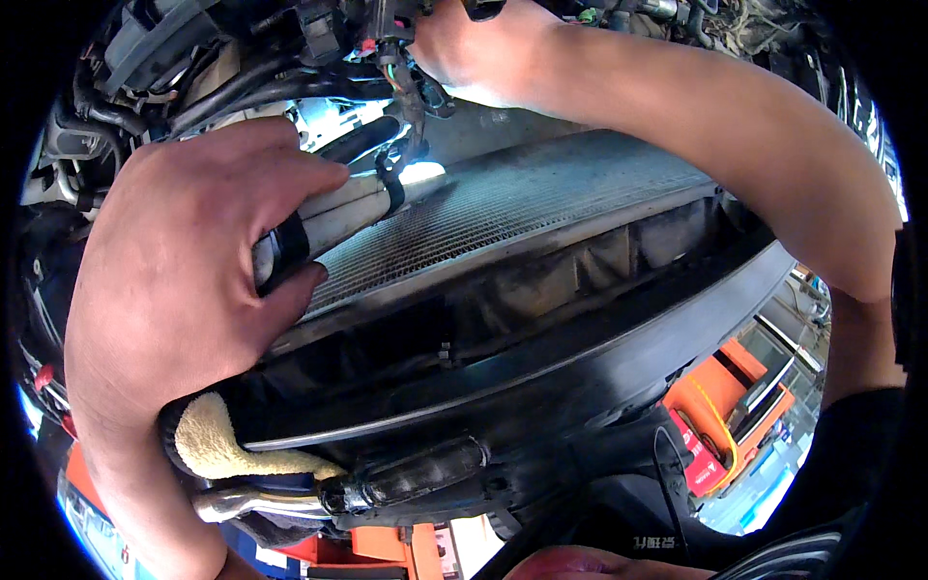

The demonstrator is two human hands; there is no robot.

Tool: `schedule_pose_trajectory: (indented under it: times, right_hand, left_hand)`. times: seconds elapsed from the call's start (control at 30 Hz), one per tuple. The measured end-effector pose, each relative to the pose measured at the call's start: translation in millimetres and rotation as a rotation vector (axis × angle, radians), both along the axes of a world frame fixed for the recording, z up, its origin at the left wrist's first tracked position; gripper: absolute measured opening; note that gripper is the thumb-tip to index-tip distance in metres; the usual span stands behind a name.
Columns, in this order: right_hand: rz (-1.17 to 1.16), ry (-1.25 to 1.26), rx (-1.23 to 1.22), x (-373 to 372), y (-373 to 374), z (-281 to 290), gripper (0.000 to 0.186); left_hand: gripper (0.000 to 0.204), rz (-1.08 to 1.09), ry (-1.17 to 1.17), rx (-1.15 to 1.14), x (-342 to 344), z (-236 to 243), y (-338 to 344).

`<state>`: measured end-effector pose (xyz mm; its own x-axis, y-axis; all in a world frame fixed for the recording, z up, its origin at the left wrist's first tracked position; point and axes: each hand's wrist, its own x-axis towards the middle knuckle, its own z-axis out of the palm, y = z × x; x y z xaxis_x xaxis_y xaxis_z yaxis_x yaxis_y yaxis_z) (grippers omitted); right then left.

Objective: The person works on a car engine bay, using a wrench to loosen and tighten bolts on the radiator area while holding a flashlight to illuminate the workspace. They briefly move a red basin and continue adjusting components near the radiator.

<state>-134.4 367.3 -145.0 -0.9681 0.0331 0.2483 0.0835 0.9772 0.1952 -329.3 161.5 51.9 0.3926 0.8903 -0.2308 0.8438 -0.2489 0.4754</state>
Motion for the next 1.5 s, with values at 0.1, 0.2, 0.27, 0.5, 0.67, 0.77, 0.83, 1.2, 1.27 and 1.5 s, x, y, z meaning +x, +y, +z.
schedule_pose_trajectory:
  times: [0.1, 0.2, 0.27, 0.5, 0.67, 0.77, 0.83, 1.2, 1.27, 1.5]
  right_hand:
    - [-0.004, 0.069, -0.077, -10, -3, -14, 0.031]
    - [-0.032, -0.148, -0.060, -6, -4, 0, 0.033]
    - [-0.021, -0.483, -0.088, -13, 0, 4, 0.033]
    - [0.001, 0.076, 0.328, -8, 8, -14, 0.034]
    - [0.160, 0.032, 0.194, -8, 13, -73, 0.037]
    - [0.110, 0.003, 0.069, -8, 8, -36, 0.036]
    - [0.096, -0.004, 0.044, -6, 9, -32, 0.034]
    - [0.056, 0.029, -0.032, -7, 12, -37, 0.028]
    - [0.043, 0.051, -0.063, -8, 12, -35, 0.027]
    - [-0.190, 0.217, -0.711, -5, 11, -40, 0.019]
  left_hand:
    - [0.056, 0.032, 0.021, -0.060, -2, -2, -2]
    - [0.056, 0.027, 0.011, -0.045, -1, -4, -1]
    - [0.057, 0.018, -0.001, -0.026, -1, -4, 0]
    - [0.057, 0.036, -0.010, -0.053, -3, -2, -2]
    - [0.056, 0.053, 0.000, -0.075, -2, -2, -3]
    - [0.056, 0.047, -0.012, -0.074, -2, -4, -2]
    - [0.056, 0.036, -0.025, -0.060, -2, -5, 0]
    - [0.056, 0.067, -0.040, -0.084, -1, -4, -1]
    - [0.056, 0.082, -0.042, -0.088, 0, -1, -2]
    - [0.056, 0.066, -0.021, -0.077, 0, -3, 0]
